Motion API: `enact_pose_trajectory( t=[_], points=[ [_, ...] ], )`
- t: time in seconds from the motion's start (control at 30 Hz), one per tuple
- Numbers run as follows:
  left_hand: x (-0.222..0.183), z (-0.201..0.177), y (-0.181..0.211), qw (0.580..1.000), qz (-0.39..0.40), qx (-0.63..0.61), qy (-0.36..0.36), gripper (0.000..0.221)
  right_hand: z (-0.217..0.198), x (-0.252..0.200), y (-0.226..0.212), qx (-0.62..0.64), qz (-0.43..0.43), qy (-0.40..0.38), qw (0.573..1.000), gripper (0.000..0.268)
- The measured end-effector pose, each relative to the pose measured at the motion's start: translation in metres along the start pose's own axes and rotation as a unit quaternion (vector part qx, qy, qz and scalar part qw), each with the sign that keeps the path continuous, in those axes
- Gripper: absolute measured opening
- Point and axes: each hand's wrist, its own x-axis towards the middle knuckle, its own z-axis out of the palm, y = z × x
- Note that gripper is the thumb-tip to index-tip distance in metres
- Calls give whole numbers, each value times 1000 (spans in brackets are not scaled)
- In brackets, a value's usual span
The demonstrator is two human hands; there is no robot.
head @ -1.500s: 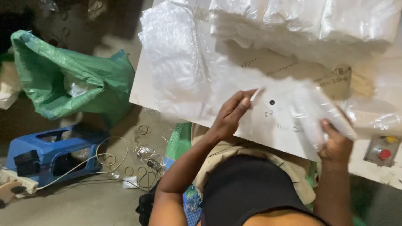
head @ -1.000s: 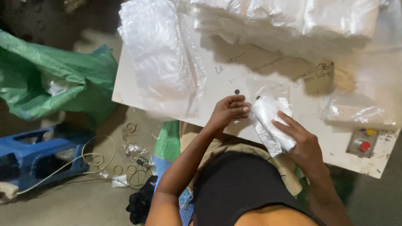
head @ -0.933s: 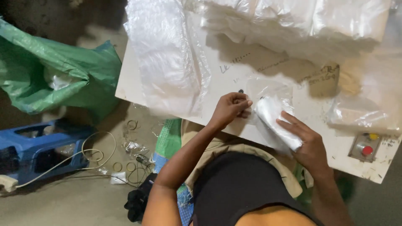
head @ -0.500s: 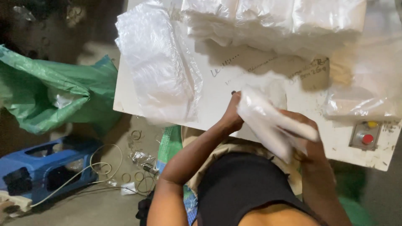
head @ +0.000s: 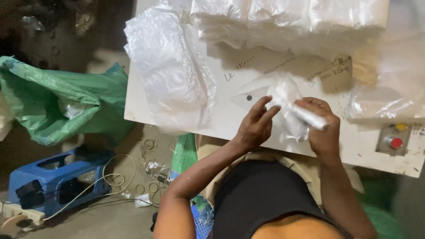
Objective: The worker is sorting, smoothing, and neatly stacking clear plastic bags on a factory work surface.
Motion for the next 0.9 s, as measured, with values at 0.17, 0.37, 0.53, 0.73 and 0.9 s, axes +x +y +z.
enact_pose_trajectory(
  t=[0.17,0.37,0.53,0.73,0.9],
  points=[
    [42,-2,14,1000,15,-17,16,8,18,13,5,-173,-185,136,958,8],
    [34,-22,59,996,88,-22,-15,10,3,17,102,387,336,-16,859,23],
    [13,-29,91,985,23,-164,-50,13,38,13,6,615,294,-3,732,49],
    [12,-42,75,949,-53,-283,-127,16,58,36,-22,527,297,-55,794,46],
    [44,-71,-15,988,-23,-19,-151,48,83,56,-34,415,288,-138,852,44]
  ],
)
